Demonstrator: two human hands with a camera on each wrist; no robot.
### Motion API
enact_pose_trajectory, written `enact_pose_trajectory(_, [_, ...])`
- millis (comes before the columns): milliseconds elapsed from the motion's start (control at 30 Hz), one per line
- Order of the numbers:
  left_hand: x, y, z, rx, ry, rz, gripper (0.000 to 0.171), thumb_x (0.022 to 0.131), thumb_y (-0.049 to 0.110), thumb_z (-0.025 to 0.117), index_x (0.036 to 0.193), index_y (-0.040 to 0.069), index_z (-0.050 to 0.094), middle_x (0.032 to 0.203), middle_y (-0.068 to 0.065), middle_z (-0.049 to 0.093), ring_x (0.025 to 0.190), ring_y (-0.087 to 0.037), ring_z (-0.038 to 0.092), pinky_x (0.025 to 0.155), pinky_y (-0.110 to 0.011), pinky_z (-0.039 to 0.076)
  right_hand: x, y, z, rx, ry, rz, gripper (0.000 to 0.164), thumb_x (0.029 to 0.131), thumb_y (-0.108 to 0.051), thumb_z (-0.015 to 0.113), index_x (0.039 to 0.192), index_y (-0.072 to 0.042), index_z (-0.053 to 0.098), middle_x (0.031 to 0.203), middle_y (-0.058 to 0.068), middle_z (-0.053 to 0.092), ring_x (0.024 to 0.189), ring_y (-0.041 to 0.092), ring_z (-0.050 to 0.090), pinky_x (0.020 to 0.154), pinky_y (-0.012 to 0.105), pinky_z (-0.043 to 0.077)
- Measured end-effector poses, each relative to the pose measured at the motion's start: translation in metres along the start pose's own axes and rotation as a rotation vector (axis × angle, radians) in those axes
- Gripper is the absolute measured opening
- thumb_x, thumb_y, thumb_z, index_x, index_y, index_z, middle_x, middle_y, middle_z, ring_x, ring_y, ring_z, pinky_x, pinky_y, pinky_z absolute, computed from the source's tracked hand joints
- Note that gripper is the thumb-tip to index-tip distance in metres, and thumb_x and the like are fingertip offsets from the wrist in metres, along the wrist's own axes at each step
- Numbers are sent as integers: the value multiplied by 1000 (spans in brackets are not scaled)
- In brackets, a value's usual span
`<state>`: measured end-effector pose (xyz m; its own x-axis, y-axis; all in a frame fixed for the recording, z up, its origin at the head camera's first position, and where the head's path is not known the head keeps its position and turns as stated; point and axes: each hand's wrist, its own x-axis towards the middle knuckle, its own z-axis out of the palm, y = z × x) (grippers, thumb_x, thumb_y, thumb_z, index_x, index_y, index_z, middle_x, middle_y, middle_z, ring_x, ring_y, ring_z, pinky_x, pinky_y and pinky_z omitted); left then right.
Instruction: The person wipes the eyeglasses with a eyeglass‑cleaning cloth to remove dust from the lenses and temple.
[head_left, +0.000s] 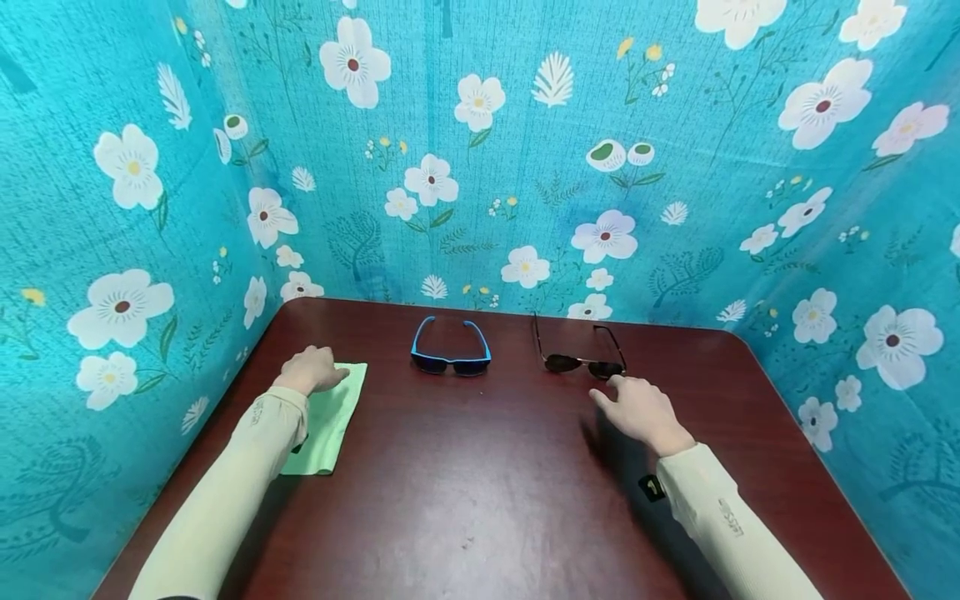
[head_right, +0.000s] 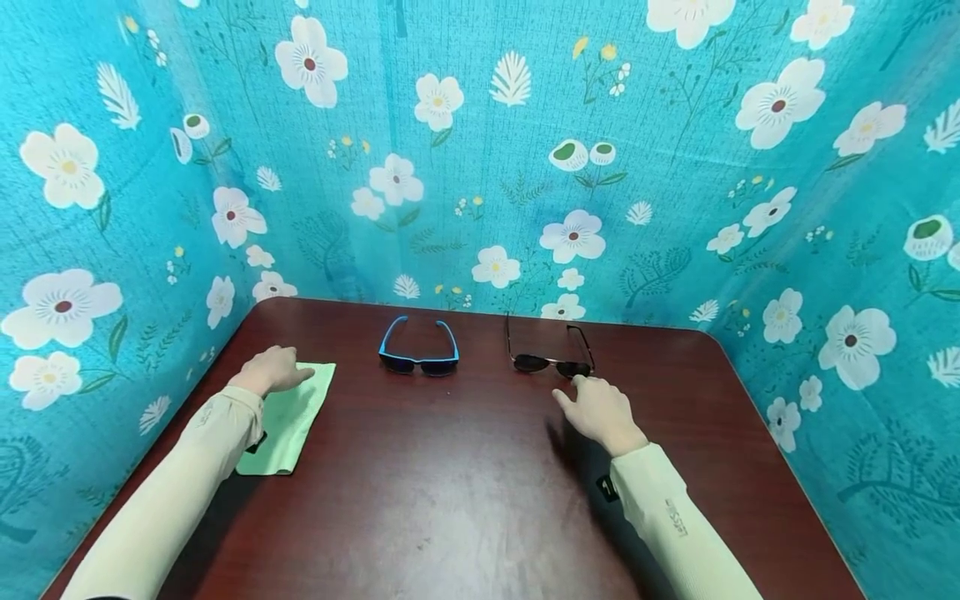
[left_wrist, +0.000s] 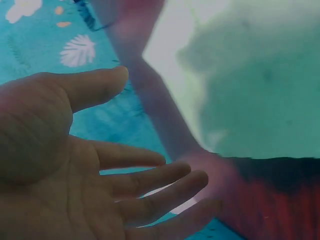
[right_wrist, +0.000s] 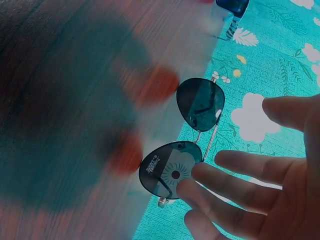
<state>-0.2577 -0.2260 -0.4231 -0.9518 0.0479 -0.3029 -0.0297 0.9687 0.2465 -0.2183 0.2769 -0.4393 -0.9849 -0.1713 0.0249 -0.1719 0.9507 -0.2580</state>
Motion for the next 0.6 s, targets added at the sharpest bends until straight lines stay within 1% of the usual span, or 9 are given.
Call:
enact_pose_trajectory(33, [1,-3,2,-13,-18,-19,37,87,34,50,93,-2,57,85,-19,52,71,-28,52,55,-39,41,0,1,1,-2,8,-2,52,84,-42,53,112,1,55,96,16,60,72,25,58,60,45,47])
enact_pose_trajectory(100, [4,-9,5,-29,-51,-46,33,86,34,51,74,4,55,65,-10,46,55,-19,46,47,-33,37,-1,1,1,2,14,-6,53,84,-45,51,111,1,56,97,17,59,74,26,58,61,46,47])
enact_pose_trajectory(133, [5,-12,7,-33,-62,-53,33,86,35,51,69,7,53,59,-6,42,51,-17,43,46,-32,36,-1,2,1,4,14,-6,53,85,-46,50,111,0,56,97,16,60,74,25,58,61,46,47])
enact_pose_trajectory(200, [8,-16,11,-28,-67,-77,34,86,35,51,63,9,51,54,-3,38,49,-15,42,45,-31,35,-1,2,1,8,18,-5,53,84,-48,49,109,-1,57,93,14,60,71,23,58,59,44,47])
enact_pose_trajectory(267, [11,-19,14,-20,-64,-101,35,85,36,51,65,8,53,56,-4,40,52,-18,44,47,-32,36,-2,3,-1,13,23,-5,54,85,-49,48,108,-1,57,91,13,61,68,22,57,57,43,46])
enact_pose_trajectory(367, [16,-24,18,1,-46,-141,37,85,36,52,79,0,58,67,-10,47,62,-24,48,51,-34,37,-3,5,-4,21,37,-2,53,85,-50,47,106,-2,58,87,11,61,65,19,56,54,41,46])
enact_pose_trajectory(467, [21,-27,22,8,-35,-152,39,84,34,53,93,-4,58,76,-15,50,68,-27,49,53,-35,38,-4,9,-6,23,53,-4,53,85,-51,46,104,-3,60,85,10,62,65,19,57,54,40,46])
enact_pose_trajectory(500, [23,-27,22,9,-31,-151,38,83,32,53,94,-4,58,77,-15,50,68,-27,49,53,-35,38,-5,10,-6,25,58,-5,51,85,-49,47,103,-4,60,85,9,62,66,19,57,54,40,46])
enact_pose_trajectory(600, [27,-27,24,-6,-25,-144,31,82,27,53,91,-3,58,75,-14,51,68,-27,49,53,-36,38,-6,12,-6,26,67,-6,47,85,-46,49,102,-4,61,86,9,62,67,20,57,56,42,46])
